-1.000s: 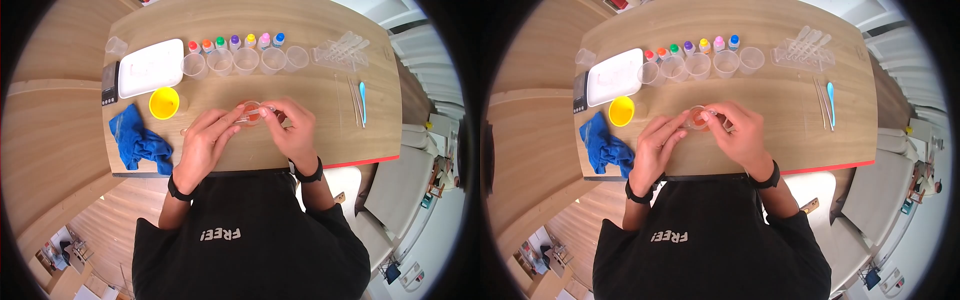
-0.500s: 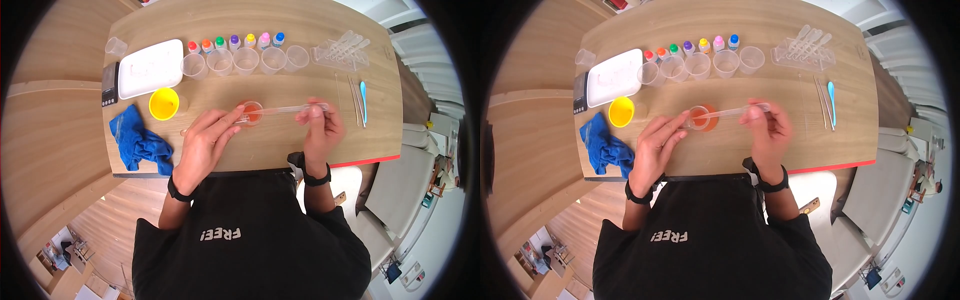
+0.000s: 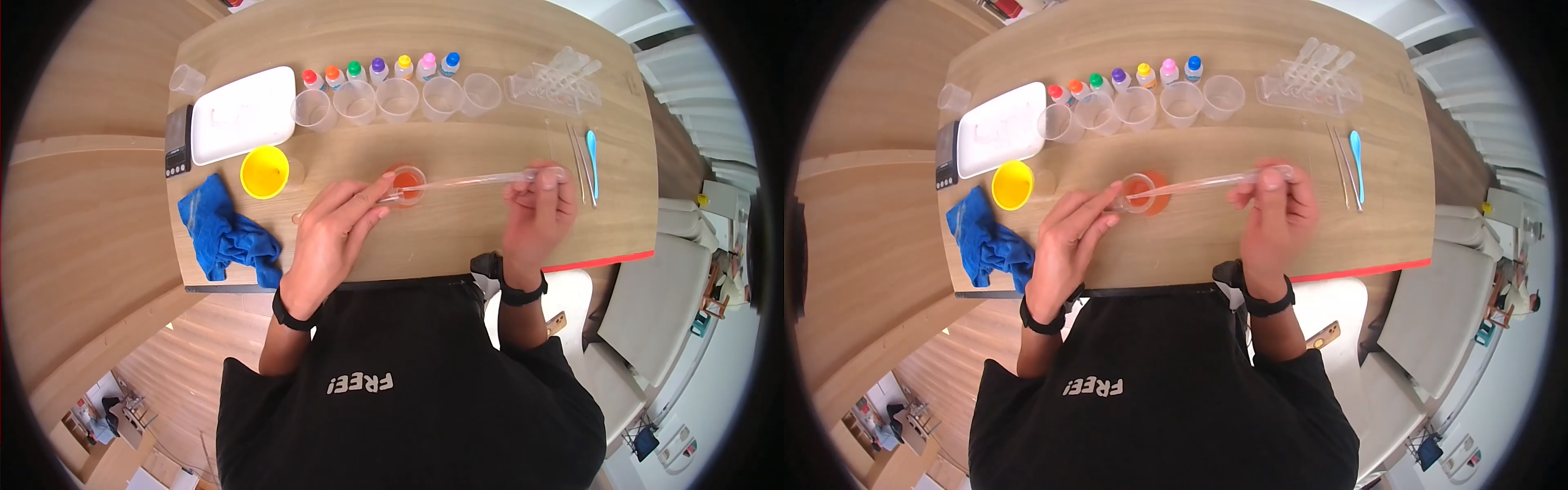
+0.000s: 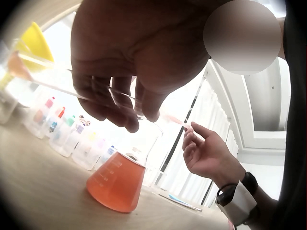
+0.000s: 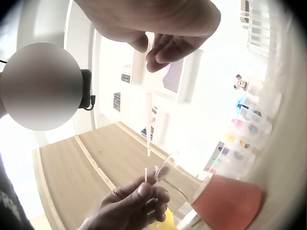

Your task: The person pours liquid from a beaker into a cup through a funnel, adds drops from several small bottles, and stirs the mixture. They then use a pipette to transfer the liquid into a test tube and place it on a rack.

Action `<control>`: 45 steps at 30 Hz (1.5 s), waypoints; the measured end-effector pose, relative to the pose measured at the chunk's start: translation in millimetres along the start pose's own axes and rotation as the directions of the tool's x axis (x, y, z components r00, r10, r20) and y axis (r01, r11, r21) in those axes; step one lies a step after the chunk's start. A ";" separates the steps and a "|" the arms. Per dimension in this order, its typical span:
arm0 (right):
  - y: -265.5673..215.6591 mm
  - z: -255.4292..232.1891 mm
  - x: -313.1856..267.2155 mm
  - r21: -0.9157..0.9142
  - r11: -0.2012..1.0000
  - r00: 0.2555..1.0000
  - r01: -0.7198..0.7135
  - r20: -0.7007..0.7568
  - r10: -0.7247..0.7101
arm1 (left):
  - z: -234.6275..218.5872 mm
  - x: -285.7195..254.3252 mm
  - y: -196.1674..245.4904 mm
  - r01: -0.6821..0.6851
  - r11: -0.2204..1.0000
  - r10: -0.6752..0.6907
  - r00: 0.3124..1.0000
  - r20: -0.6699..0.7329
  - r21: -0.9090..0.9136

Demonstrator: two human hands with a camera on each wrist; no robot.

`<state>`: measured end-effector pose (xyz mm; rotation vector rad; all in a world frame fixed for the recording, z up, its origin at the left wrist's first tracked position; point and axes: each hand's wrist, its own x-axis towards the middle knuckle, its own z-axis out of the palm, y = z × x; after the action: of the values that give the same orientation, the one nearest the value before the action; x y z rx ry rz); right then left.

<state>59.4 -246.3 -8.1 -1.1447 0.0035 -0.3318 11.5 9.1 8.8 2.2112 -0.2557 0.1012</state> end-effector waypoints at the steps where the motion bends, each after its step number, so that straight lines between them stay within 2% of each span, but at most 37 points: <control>1: 0.9 1.0 -2.9 -0.002 1.000 1.000 -0.001 -0.003 0.001 | 0.6 -1.1 0.4 0.017 1.000 -0.017 1.000 -0.009 0.006; 3: 5.3 3.9 -5.7 -0.113 0.993 0.996 0.027 0.092 -0.016 | 1.0 0.0 -0.6 0.006 1.000 -0.006 1.000 -0.014 0.005; 7: 9.6 6.4 -12.1 -0.144 0.989 0.996 0.016 0.093 -0.002 | 1.1 -1.5 -1.0 -0.003 1.000 0.003 1.000 -0.019 -0.004; 13: 11.9 8.7 -14.5 -0.162 0.978 0.981 0.132 0.161 -0.105 | 0.5 -0.7 0.2 0.008 1.000 -0.008 1.000 -0.012 0.003; 15: 6.3 8.6 -16.7 -0.209 0.973 0.976 0.098 0.213 -0.052 | 1.2 -1.9 0.7 0.008 1.000 -0.008 1.000 -0.014 0.000; 16: 3.9 8.1 -17.1 -0.208 0.973 0.975 0.100 0.215 -0.055 | 0.9 -1.0 0.2 0.003 1.000 -0.003 1.000 -0.019 0.000; 18: -1.9 4.4 -18.0 -0.086 0.985 0.984 0.146 0.119 -0.136 | 0.9 -1.0 0.0 -0.001 1.000 0.001 1.000 -0.025 0.000; 19: -6.0 3.2 -15.8 -0.085 0.986 0.984 0.144 0.121 -0.134 | 0.8 -1.4 0.1 -0.006 1.000 0.006 1.000 -0.028 -0.002; 21: -13.2 1.4 -10.6 0.011 0.969 0.965 0.245 0.098 -0.245 | 0.5 -1.0 -0.6 -0.001 1.000 0.001 1.000 -0.026 -0.002; 22: -13.1 0.8 -10.8 0.007 0.970 0.965 0.244 0.096 -0.243 | 1.0 -1.8 -0.1 0.005 1.000 -0.005 1.000 -0.020 -0.006; 23: -11.4 1.4 -8.8 -0.230 0.918 0.937 0.323 0.213 -0.277 | 1.5 -1.5 -0.3 0.000 1.000 -0.001 1.000 -0.018 -0.007; 24: -9.2 2.7 -6.3 -0.441 0.800 0.902 0.407 0.332 -0.276 | 1.8 -1.0 -1.1 0.007 1.000 -0.007 1.000 -0.016 -0.014; 25: -10.6 9.3 -4.7 -0.443 0.799 0.903 0.406 0.329 -0.276 | 2.2 -1.9 -0.9 0.017 1.000 -0.018 1.000 -0.014 -0.021; 27: -13.4 31.5 -0.1 -0.513 0.701 0.807 0.495 0.571 -0.152 | 2.0 -1.5 -0.5 0.012 1.000 -0.012 1.000 -0.014 -0.020; 32: 13.9 37.2 -6.6 -0.532 0.702 0.809 0.473 0.577 -0.109 | 0.8 -1.7 0.6 0.021 1.000 -0.021 1.000 -0.007 0.007; 38: 14.6 37.7 -7.8 -0.549 0.724 0.835 0.417 0.546 -0.067 | 2.5 -1.6 -1.5 0.022 0.999 -0.022 1.000 -0.010 -0.027; 43: 15.5 31.3 -9.1 -0.550 0.733 0.822 0.401 0.569 -0.023 | -2.5 4.0 -3.0 -0.058 0.998 0.058 0.998 0.012 0.014; 45: 14.8 31.9 -10.3 -0.554 0.761 0.845 0.338 0.534 0.014 | -3.6 6.6 -4.0 -0.075 0.997 0.074 0.997 0.018 0.015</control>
<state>58.9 -209.7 -9.7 -1.8993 -0.5033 -0.1716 18.8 13.3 9.0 2.2197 -0.3480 0.1253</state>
